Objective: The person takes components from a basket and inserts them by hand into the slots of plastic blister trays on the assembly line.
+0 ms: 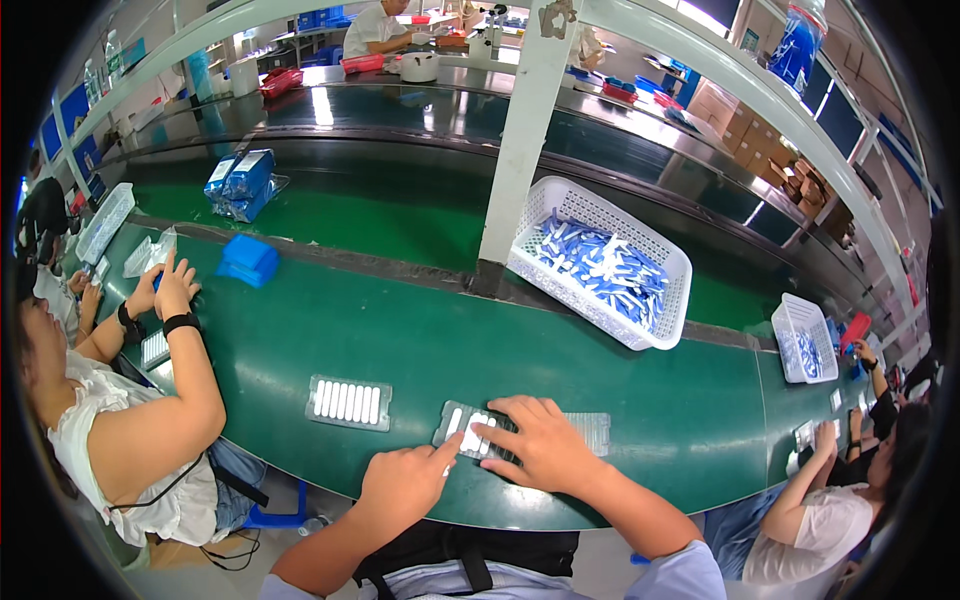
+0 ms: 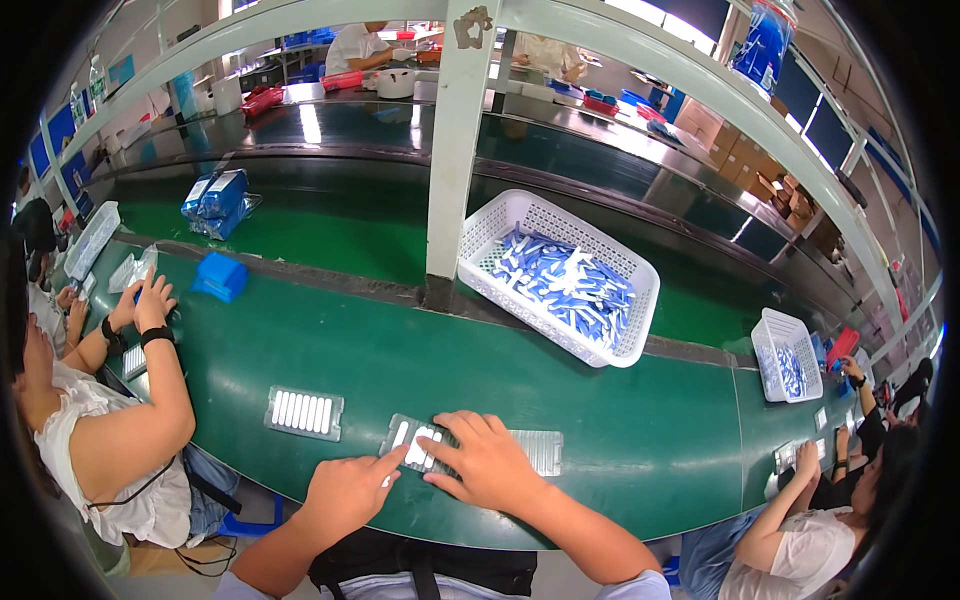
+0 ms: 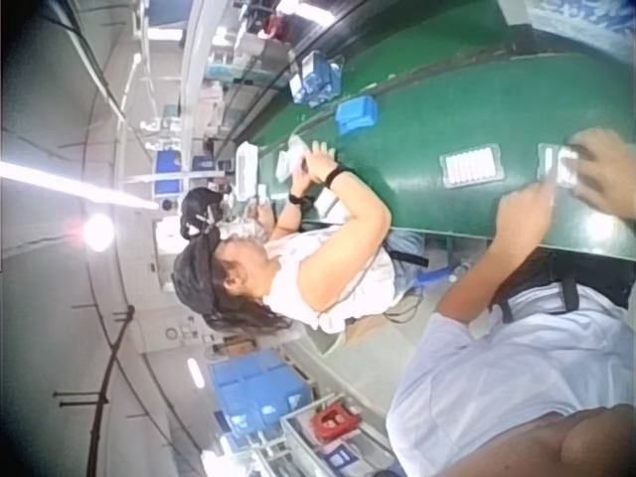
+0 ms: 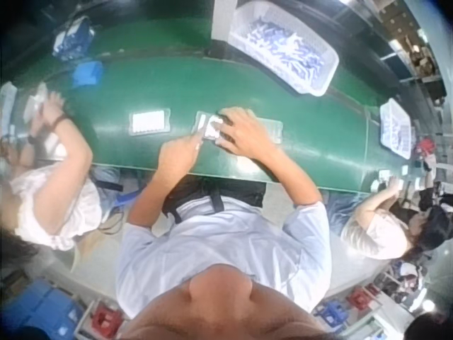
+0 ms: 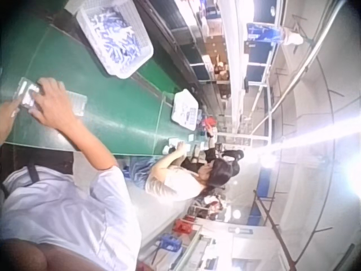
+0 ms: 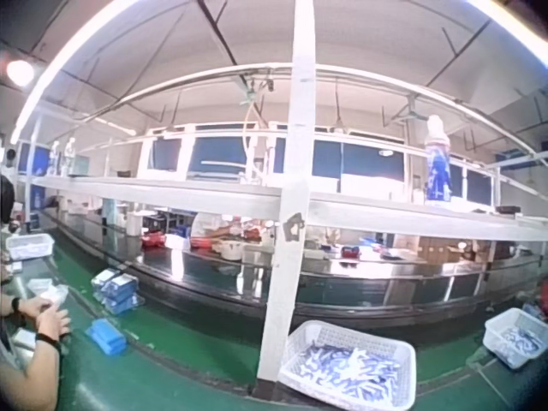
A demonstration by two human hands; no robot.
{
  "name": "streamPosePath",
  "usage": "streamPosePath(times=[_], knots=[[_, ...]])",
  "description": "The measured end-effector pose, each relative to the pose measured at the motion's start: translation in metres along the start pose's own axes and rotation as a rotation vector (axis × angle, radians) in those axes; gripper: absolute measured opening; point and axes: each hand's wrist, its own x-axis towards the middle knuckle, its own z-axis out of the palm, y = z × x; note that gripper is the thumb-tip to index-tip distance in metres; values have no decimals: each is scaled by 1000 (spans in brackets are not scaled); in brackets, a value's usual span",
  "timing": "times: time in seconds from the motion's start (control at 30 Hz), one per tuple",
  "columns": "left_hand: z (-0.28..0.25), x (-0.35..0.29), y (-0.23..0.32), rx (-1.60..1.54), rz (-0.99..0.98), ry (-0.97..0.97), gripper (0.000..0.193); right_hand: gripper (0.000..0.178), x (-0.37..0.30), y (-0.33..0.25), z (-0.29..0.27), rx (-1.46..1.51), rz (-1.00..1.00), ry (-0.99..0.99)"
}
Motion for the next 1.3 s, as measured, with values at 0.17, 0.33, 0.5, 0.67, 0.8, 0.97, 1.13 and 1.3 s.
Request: streamPosePath(times=[0.17, 0.33, 0.5, 0.67, 0.8, 0.97, 1.13, 1.3], knots=[[-2, 4, 2, 11, 2, 14, 38, 51, -3, -5, 4, -2, -6, 7], [-1, 1, 2, -48, -6, 40, 38, 55, 0, -10, 9, -31, 38, 25], [1, 3, 1, -12, -21, 6, 36, 60, -3, -8, 13, -40, 42, 17], [0, 1, 0, 67, 17, 20, 36, 57, -7, -9, 9, -11, -22, 60], [-5, 6, -7, -57, -29, 47, 44, 56, -8, -7, 17, -70, 6, 87], [-22, 34, -32, -112, -95, -179, 71, 64, -9, -6, 10, -65, 75, 64], [-17, 50, -45, -131, 22, -219, 78, 86, -31, 6, -37, 74, 333, 0], [-4, 50, -32, -275, -21, -208, 74, 80, -80, 7, -24, 19, 444, -144]])
